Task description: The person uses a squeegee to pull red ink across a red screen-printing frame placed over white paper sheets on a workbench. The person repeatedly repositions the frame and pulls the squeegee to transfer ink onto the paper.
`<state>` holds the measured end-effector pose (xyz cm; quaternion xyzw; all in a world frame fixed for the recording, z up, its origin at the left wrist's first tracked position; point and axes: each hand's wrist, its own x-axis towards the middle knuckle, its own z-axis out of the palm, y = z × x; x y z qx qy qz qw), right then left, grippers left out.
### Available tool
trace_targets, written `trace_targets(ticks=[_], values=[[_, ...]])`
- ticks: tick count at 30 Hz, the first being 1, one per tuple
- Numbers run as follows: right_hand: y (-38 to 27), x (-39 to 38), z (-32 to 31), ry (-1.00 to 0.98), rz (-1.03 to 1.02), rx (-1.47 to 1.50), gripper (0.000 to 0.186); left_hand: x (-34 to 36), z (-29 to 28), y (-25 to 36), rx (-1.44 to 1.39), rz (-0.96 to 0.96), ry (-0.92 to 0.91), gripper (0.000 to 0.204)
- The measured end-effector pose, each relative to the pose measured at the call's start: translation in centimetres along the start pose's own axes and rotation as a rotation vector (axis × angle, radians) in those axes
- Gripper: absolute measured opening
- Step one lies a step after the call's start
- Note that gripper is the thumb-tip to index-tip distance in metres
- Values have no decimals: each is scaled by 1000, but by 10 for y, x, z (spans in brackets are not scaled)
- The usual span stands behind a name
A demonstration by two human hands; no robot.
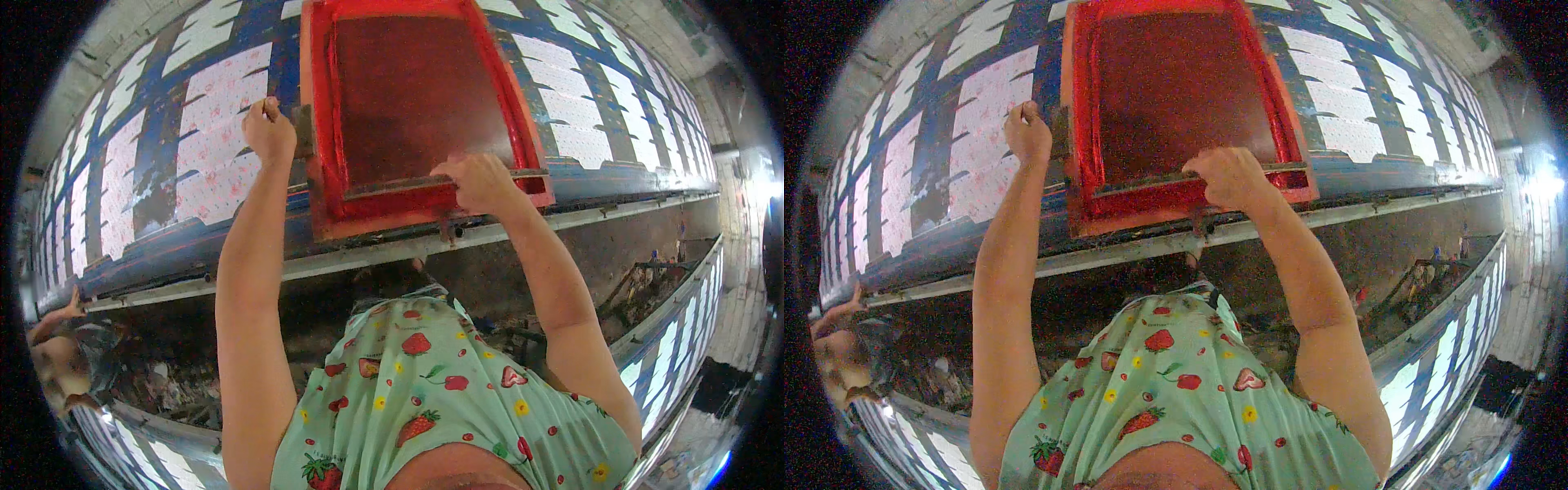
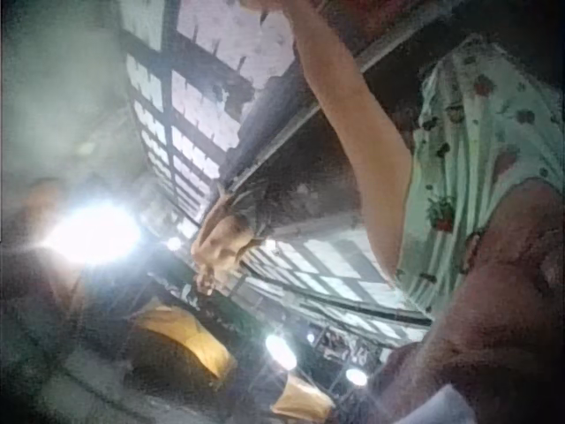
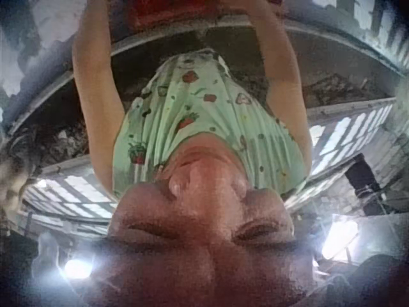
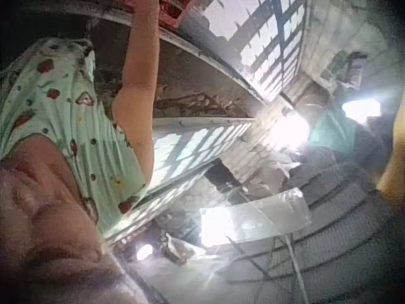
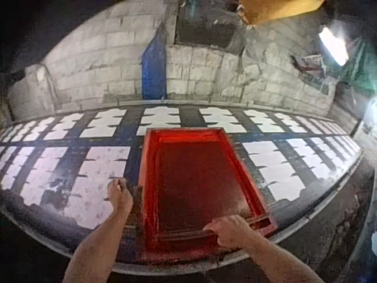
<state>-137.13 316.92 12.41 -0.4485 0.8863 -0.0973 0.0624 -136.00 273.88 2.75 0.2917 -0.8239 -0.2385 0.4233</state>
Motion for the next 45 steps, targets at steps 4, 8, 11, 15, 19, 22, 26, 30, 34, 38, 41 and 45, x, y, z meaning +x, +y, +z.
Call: trace_targets(ticks=[4, 8, 11, 15, 19, 22, 26, 30, 34, 38, 41, 45], values=[[-20, -32, 0, 26, 10, -21, 35, 5, -48, 60, -159, 75, -1, 27], [-41, -48, 4, 83, -86, -137, 55, -12, -109, 176, -366, 172, -348, 34], [-70, -31, 22, 159, -257, 115, 61, -63, -139, 292, -716, 547, -734, 36], [-125, -36, 62, 340, -394, 210, 61, -207, -167, 486, -1389, 855, -1425, 72], [-125, -61, 82, 175, -477, 306, 60, -319, -198, 597, -1059, 734, -2606, 82], [-112, -80, 89, 47, -534, 415, 59, -351, -150, 596, -708, 827, -2783, 85], [-93, -108, 95, -178, -603, 604, 58, -354, -65, 549, -791, 1110, -2433, 85], [-66, -133, 97, -419, -635, 823, 57, -351, -57, 479, -941, 930, -1992, 79], [-34, -155, 96, -639, -635, 1044, 55, -319, -79, 431, -558, 657, -1988, 71], [31, -187, 74, -688, -545, 1276, 54, -270, -98, 393, -431, 478, -1749, 47], [101, -228, 38, -488, -426, 1406, 56, -232, -113, 345, -406, 307, -1164, 22], [156, -275, -15, -344, 80, 1509, 39, -154, -124, 251, -140, -219, -452, 29]])
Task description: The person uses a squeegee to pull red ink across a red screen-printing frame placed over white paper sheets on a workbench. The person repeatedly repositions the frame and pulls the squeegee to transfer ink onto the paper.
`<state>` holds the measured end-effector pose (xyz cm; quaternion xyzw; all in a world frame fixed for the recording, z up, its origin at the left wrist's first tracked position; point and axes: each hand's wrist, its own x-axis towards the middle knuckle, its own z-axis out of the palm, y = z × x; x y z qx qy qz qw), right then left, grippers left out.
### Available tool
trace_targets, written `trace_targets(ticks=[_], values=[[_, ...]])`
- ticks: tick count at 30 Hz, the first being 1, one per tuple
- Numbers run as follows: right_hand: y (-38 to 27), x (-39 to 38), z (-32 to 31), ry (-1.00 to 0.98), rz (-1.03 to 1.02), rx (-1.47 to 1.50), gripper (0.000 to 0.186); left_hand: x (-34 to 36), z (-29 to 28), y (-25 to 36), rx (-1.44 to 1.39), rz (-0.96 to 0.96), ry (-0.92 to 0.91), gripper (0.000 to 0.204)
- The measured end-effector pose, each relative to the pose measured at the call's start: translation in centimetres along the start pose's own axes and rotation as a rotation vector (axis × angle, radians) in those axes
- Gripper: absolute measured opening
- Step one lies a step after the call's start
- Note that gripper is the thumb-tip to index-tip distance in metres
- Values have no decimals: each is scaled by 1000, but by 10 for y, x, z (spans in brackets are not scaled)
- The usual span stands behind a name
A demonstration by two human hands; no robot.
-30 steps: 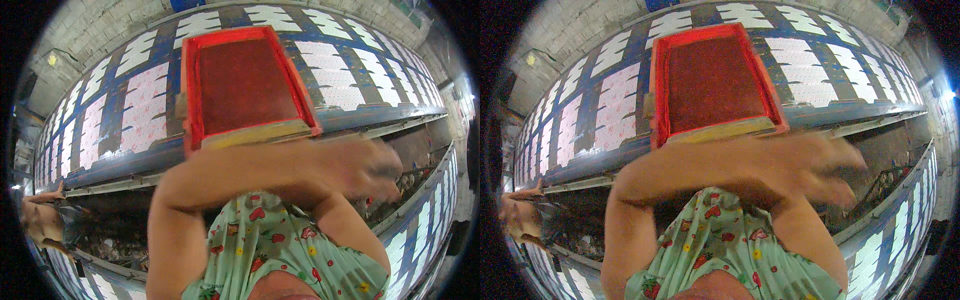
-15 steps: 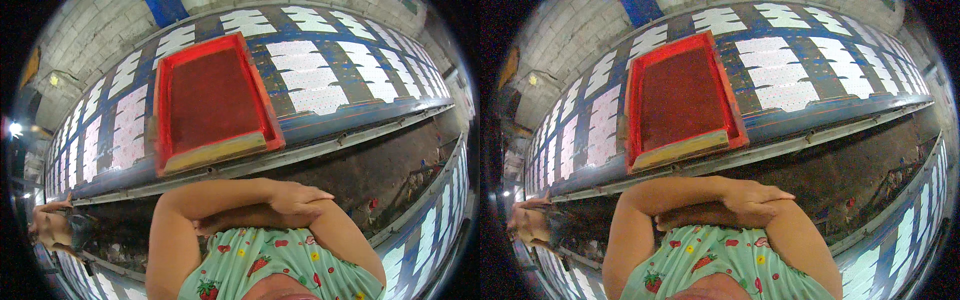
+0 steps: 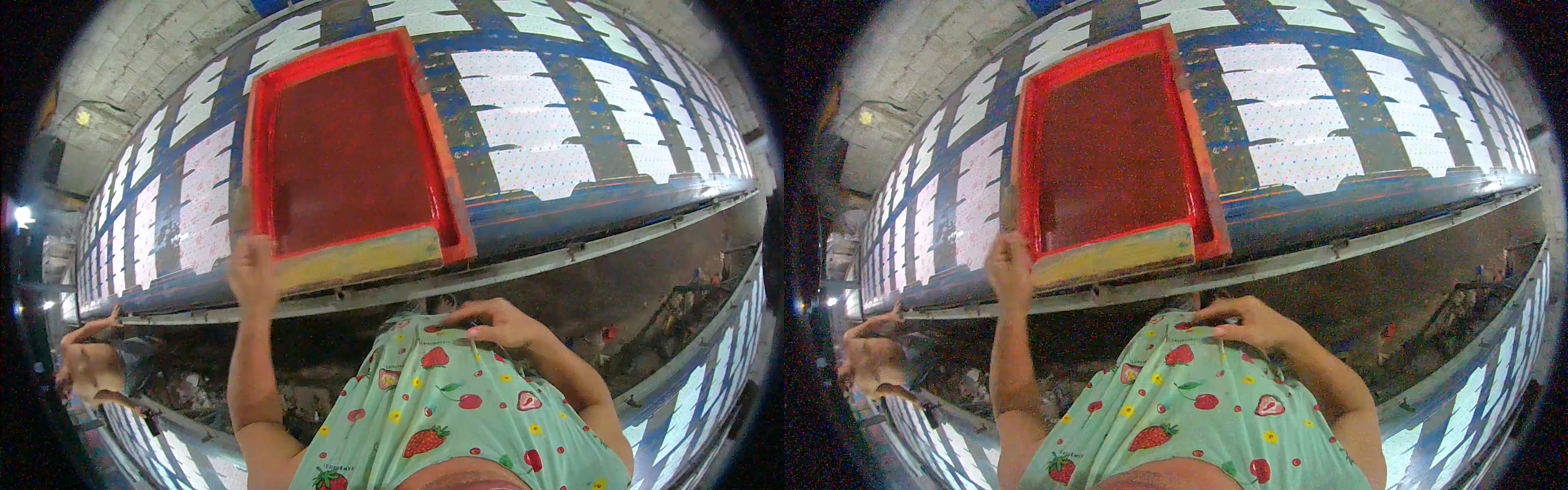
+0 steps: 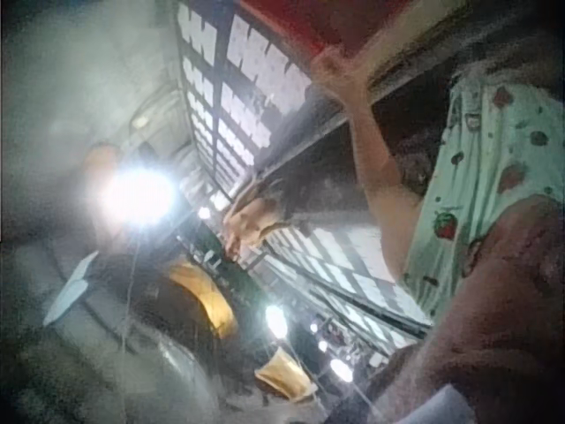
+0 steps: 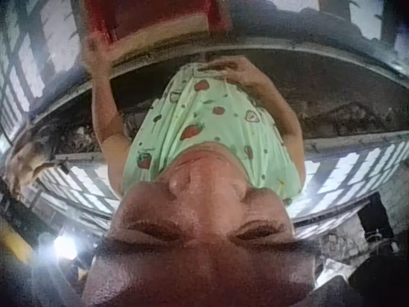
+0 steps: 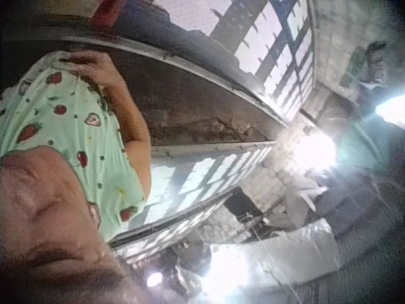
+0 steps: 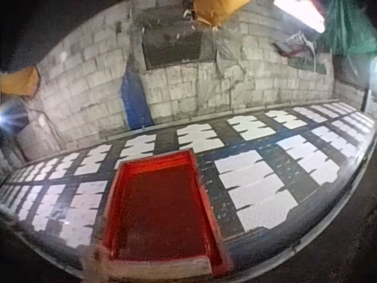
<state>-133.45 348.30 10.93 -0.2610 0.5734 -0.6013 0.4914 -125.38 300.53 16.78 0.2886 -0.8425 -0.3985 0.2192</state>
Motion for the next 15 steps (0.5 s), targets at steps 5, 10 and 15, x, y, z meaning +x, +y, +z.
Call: trace_targets(ticks=[5, 10, 15], values=[[-42, 10, -46, 439, 50, -427, 24, 102, -47, -102, 265, -99, 288, 33], [-49, 100, -69, 827, -245, -1167, 49, 152, -24, -184, 177, -90, 299, 50], [-44, 162, -76, 899, 84, -954, 73, 151, -1, -194, 42, -220, 117, 66]])
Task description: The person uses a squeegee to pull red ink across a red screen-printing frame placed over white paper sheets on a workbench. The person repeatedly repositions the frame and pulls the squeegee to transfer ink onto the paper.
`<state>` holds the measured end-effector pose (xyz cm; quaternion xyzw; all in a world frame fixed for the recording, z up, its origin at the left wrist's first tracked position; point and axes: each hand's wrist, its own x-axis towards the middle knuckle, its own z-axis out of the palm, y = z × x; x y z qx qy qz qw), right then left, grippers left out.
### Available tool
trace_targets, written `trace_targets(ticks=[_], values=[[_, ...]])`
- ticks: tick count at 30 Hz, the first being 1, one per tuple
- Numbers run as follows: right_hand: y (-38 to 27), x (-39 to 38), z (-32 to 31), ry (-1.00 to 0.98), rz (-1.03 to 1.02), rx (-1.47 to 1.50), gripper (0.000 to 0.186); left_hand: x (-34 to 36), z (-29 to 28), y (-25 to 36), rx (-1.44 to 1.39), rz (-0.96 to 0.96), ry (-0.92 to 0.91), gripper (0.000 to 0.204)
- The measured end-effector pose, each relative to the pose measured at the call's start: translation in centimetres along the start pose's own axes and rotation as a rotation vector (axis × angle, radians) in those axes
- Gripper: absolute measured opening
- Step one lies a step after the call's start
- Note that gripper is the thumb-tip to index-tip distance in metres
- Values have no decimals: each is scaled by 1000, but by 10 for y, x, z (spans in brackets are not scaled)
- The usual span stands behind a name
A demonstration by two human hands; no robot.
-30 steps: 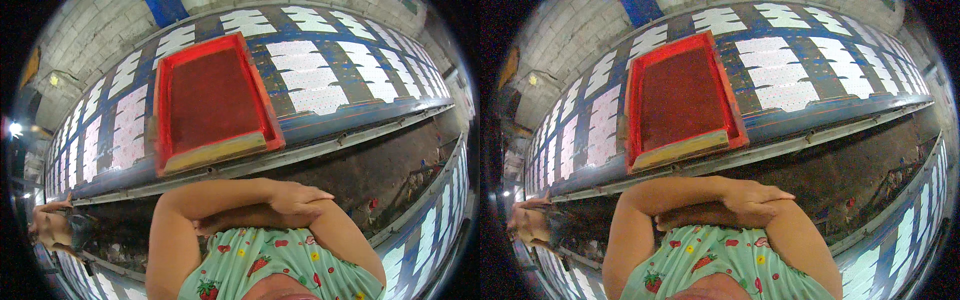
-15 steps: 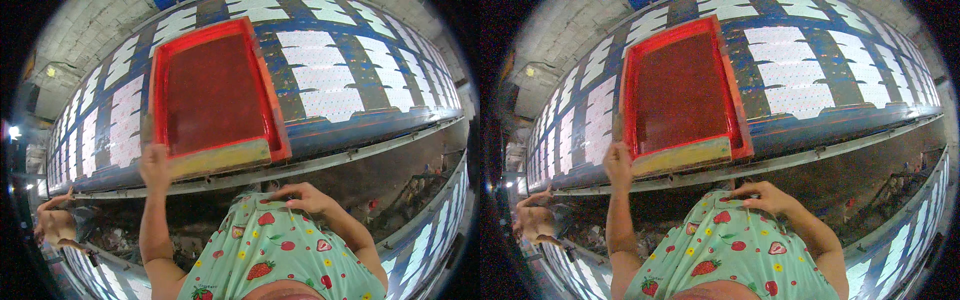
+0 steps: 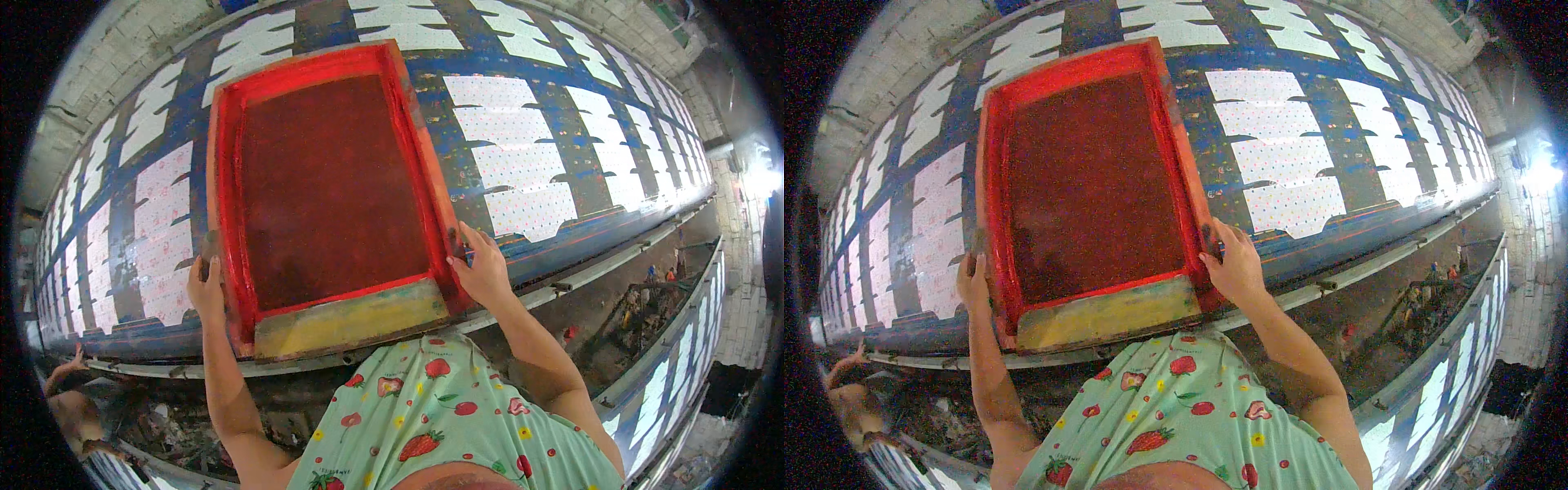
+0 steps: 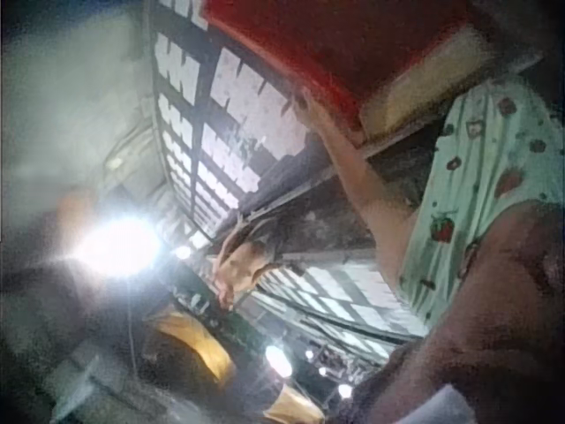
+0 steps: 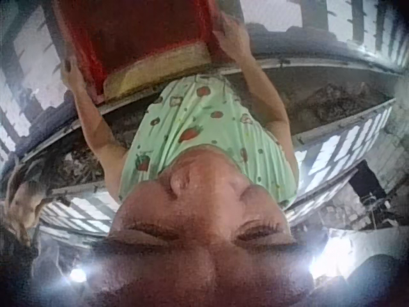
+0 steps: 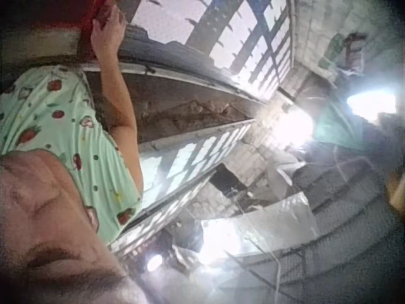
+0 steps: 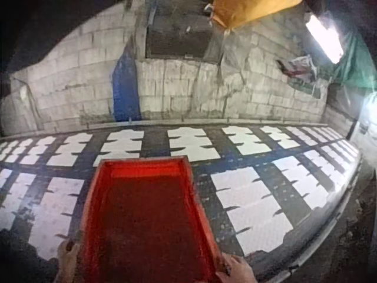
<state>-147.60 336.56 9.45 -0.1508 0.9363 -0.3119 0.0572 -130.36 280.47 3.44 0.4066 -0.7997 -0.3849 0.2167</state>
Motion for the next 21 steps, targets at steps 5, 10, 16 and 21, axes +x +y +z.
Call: trace_targets(ticks=[5, 10, 16, 21], values=[[-9, 6, 14, 16, 124, -7, 77, -3, 5, 16, 228, -130, -72, 61], [-20, 13, 15, 92, 152, 29, 64, -2, 5, 11, 82, -78, -95, 45], [-32, 9, -17, 215, -27, 85, 49, 1, 3, 16, -159, -63, -83, 44], [-6, 29, -52, 226, -75, 7, 47, -5, 10, 55, -214, -36, -69, 51]])
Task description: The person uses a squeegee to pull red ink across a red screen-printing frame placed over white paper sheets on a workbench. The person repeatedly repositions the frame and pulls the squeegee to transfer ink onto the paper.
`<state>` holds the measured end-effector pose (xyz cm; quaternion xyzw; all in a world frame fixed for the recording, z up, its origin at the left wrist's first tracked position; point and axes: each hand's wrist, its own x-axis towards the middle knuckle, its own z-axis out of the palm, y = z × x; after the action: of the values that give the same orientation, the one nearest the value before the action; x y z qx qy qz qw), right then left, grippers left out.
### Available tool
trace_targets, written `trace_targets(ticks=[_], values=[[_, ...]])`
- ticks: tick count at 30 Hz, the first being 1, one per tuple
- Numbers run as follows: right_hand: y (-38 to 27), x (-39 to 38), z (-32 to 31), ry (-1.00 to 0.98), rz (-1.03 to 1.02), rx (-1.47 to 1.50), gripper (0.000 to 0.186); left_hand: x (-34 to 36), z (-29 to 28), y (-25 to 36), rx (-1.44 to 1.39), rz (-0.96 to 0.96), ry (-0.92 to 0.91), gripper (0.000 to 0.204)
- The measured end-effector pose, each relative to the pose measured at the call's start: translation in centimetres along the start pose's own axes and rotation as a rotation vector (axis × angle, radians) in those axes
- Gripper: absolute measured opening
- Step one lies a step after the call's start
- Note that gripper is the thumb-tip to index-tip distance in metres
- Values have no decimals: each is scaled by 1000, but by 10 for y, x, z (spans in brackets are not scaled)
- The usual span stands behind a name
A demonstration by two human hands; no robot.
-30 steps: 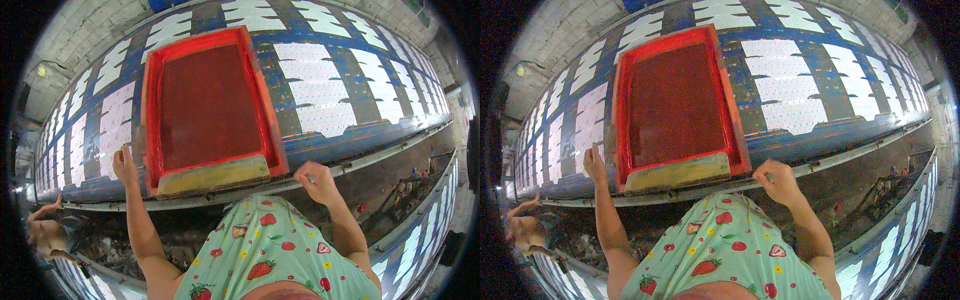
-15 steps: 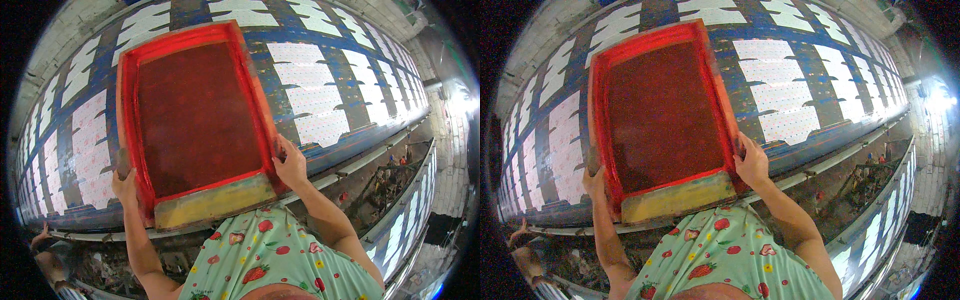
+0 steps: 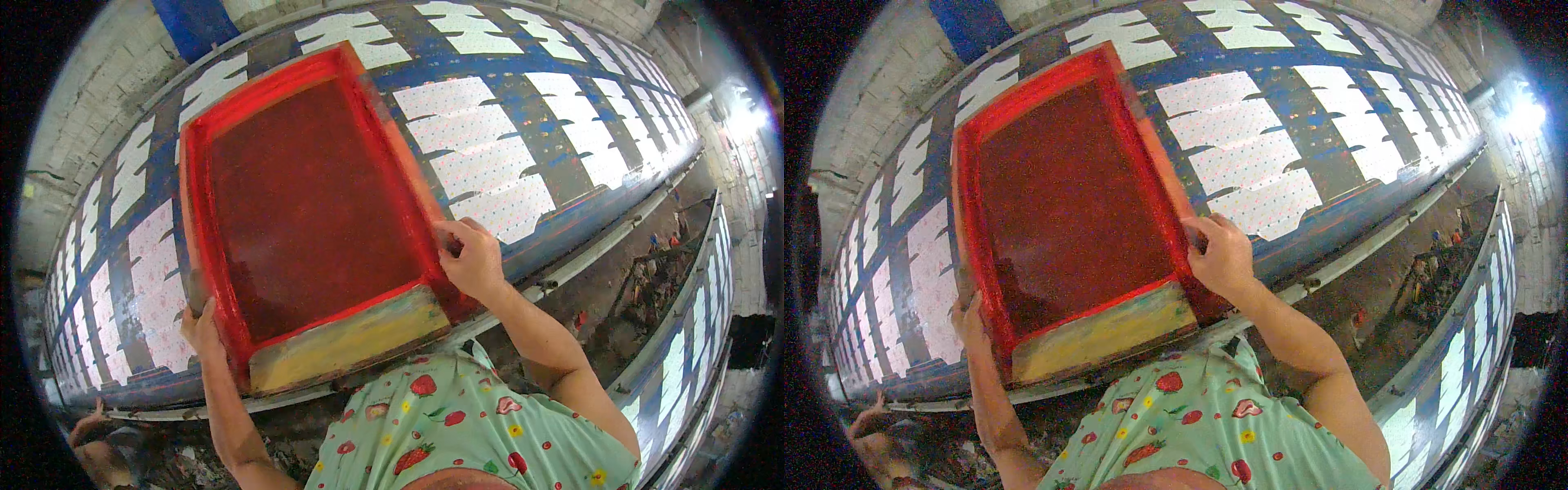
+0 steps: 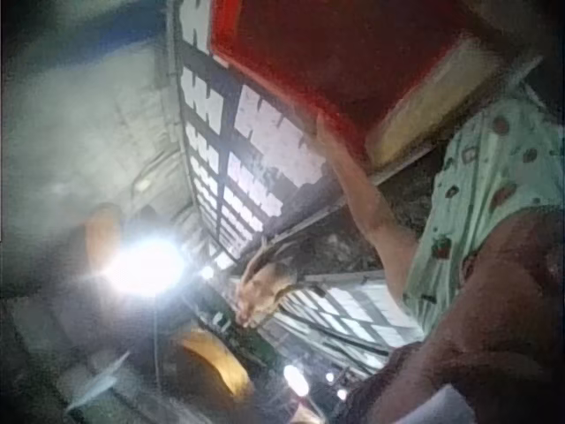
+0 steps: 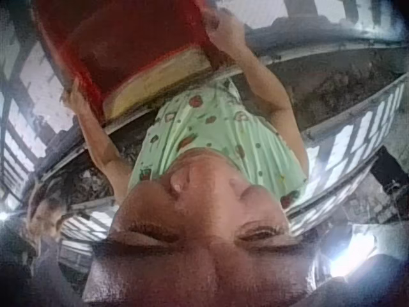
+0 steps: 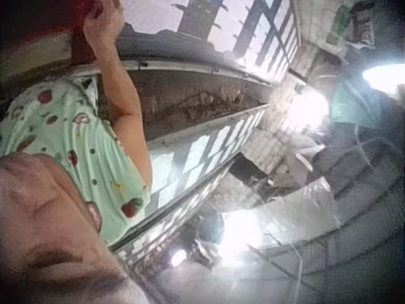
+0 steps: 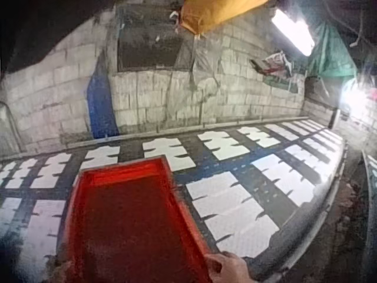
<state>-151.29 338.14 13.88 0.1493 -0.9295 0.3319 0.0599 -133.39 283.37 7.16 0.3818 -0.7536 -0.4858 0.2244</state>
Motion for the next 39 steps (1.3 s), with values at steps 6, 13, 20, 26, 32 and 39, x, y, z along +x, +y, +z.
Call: trace_targets(ticks=[6, 13, 20, 26, 32, 39], values=[[86, 26, -45, 50, 100, 74, 44, -25, 83, 62, -72, 55, -7, 47], [217, 44, -127, 93, 265, 86, 54, -122, 233, 121, -85, -3, 4, 45], [318, 50, -189, 133, 277, 42, 56, -205, 339, 137, -132, -16, 72, 39], [364, 47, -211, 104, 278, 113, 54, -229, 373, 150, -224, -32, 48, 37], [389, 47, -215, 133, 240, 143, 50, -238, 392, 151, -244, 10, 26, 37], [339, 21, -231, 154, -245, -213, 52, -240, 401, 155, -13, 15, 32, 36]])
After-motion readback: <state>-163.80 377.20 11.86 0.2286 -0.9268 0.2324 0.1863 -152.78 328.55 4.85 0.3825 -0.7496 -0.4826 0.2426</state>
